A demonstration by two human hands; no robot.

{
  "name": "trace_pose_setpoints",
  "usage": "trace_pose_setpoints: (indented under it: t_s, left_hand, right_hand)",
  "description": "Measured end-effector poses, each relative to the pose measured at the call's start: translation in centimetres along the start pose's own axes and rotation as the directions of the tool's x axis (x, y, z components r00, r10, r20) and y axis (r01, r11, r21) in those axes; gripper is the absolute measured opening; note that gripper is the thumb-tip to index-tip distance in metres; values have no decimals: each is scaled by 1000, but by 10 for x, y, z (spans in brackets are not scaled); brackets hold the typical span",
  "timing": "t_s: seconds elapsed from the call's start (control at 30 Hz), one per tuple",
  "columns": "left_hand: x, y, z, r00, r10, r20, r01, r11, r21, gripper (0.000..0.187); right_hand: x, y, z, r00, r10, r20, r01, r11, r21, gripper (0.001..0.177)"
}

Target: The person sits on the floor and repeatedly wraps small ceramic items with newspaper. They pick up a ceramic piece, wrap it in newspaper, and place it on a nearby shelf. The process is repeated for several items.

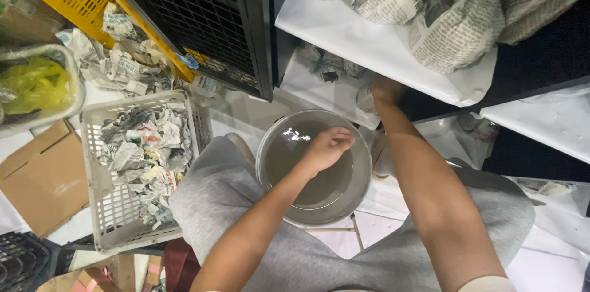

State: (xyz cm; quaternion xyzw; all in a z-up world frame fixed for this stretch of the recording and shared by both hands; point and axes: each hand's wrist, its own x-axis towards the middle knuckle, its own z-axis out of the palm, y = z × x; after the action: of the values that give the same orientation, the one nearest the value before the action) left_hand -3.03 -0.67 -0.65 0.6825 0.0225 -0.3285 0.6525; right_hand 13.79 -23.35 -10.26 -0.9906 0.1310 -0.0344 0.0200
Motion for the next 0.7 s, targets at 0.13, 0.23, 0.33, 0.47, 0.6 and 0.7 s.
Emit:
trace_pose_setpoints:
  t_s: [0.13,0.23,0.33,0.47,0.6,0.7]
  left_hand:
    - [13,-6,7,1000,-9,9,9,1000,4,51]
    - [20,-11,10,1000,6,16,-6,1000,14,52]
    - [21,-16,15,999,-6,52,3,998,68,54]
    - [18,-21,16,998,1,57,-10,987,160,55]
    - [14,-24,20,997,18,70,-34,974,226,54]
    - [10,-23,18,996,32,82,-51,967,248,55]
  right_hand:
    - [-19,-6,-22,905,-145,-399,280,910,305,37]
    - [-44,-25,-50,958,-102,-268,243,786,568,48]
    - [-63,-30,-75,976,-201,-86,218,883,415,82]
    - [-70,-28,-90,969,-168,183,116,957,266,109]
    - [-66,-21,-85,961,-186,203,138,963,230,103]
    - [-62,-21,-79,948,-288,132,250,937,246,105]
